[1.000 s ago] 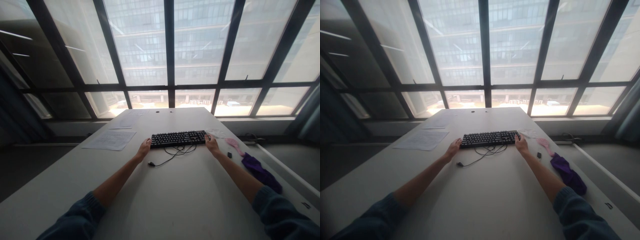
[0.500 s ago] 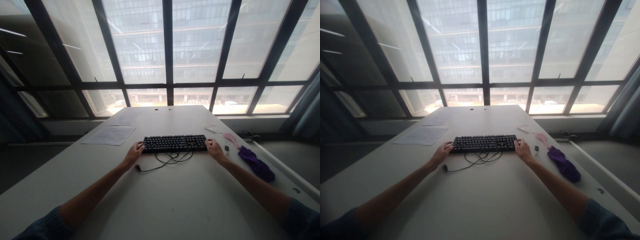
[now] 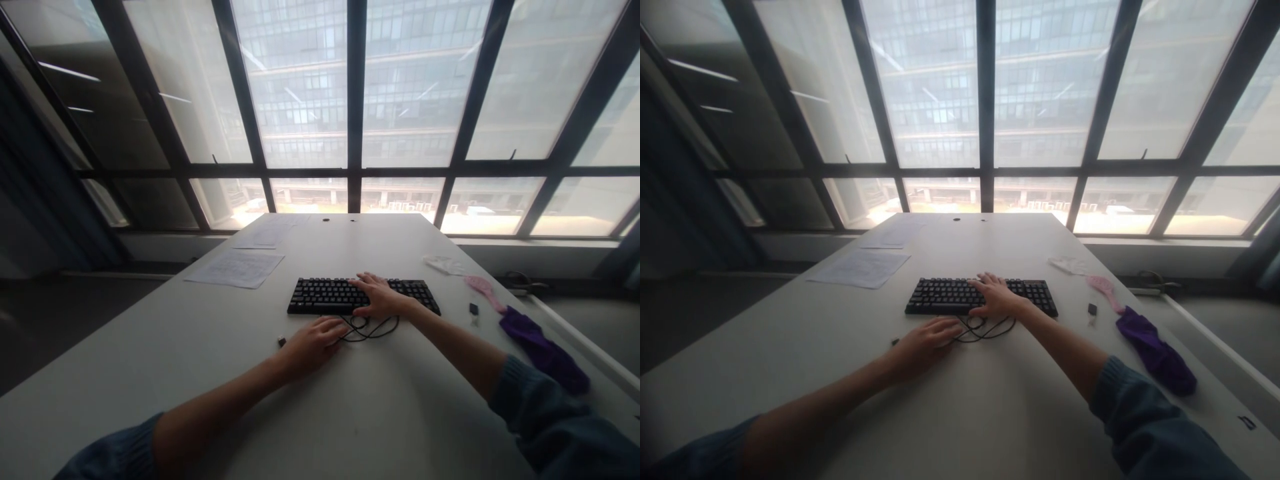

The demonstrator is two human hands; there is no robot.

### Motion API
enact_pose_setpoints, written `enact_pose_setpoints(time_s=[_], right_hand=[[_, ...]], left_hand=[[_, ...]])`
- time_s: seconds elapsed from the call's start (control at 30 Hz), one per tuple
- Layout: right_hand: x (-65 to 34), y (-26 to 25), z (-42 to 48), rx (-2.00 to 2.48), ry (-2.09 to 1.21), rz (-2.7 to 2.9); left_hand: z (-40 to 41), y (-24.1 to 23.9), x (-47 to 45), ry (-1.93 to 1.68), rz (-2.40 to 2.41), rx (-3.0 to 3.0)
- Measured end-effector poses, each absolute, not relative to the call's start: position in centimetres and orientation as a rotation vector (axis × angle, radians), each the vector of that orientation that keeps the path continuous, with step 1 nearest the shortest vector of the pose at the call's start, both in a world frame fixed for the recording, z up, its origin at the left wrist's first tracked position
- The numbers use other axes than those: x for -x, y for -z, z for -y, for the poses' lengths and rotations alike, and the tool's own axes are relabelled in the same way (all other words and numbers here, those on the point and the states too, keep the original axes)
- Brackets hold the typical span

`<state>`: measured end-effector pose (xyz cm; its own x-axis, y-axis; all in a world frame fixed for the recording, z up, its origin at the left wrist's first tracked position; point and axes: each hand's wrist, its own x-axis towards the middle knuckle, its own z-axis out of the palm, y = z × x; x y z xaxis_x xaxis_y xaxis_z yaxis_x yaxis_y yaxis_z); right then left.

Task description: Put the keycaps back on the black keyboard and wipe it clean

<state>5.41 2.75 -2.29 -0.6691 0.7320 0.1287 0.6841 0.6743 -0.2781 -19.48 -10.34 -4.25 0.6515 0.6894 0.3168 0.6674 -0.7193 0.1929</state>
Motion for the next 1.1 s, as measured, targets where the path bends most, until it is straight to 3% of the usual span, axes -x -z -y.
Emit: enact_pose_setpoints(time_s=[0.33, 0.67, 0.87, 1.1], right_hand=[[-0.4, 1.6, -6.9, 1.141, -0.565, 2.958], [-0.7, 0.8, -5.4, 1.003, -0.264, 2.817], [-1.8, -1.8, -2.8, 0.816, -0.394, 2.780], [-1.7, -2.0, 0.0, 0.705, -0.522, 2.841]], left_hand=[[10.5, 4.9, 20.7, -0.537, -1.126, -2.837], [10.3, 5.0, 20.9, -0.504, -1.182, -2.850], [9.1, 5.2, 22.8, -0.562, -1.444, -2.767], [13.2, 5.3, 30.1, -0.697, -1.771, -2.573]])
